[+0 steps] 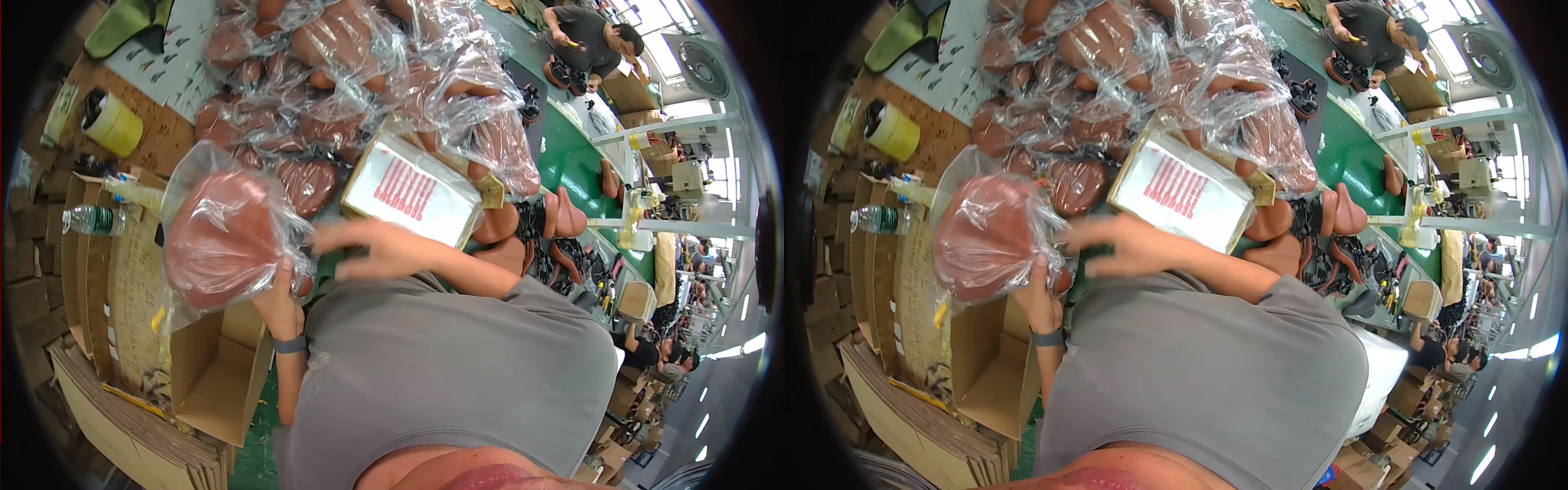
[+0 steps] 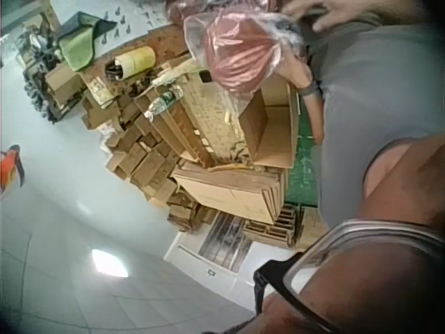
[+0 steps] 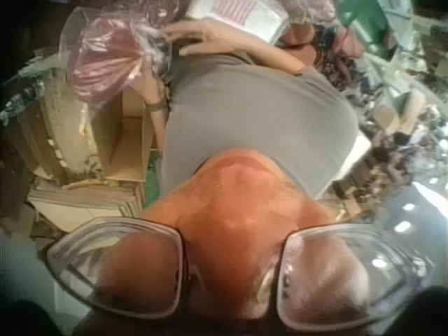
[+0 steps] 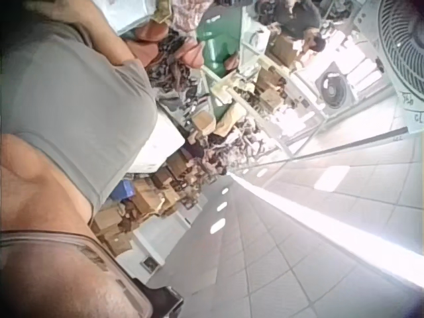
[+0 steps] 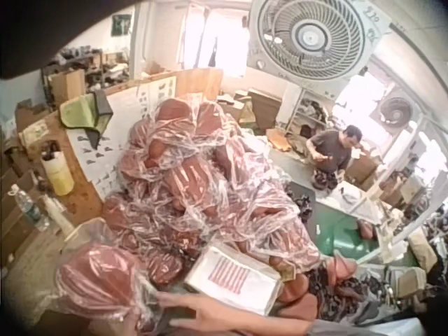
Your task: Inspecting bicycle seats and placing them into plastic bags at a packing station.
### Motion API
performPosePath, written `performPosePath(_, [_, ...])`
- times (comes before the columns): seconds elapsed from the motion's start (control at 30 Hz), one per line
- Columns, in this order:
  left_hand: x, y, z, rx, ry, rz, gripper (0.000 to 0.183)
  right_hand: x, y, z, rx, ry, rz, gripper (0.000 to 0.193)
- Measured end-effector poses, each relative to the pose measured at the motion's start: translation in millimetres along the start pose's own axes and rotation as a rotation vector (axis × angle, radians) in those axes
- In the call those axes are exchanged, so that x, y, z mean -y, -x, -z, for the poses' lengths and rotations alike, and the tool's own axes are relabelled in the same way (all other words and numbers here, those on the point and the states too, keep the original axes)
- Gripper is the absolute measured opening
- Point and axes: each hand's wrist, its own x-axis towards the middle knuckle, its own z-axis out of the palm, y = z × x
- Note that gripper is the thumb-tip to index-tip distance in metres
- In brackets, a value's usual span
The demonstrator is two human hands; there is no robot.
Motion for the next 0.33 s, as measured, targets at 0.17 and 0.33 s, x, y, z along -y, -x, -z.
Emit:
performPosePath(0.17, [22, -29, 10, -0.050, 0.257, 0.129, 0.062, -106, 15, 222, -1.233, 0.676, -0.522, 0.120])
performPosePath(0.33, [28, -22, -2, -0.107, 0.365, 0.263, 0.097, -206, -20, 325, -1.236, -0.044, -1.077, 0.158])
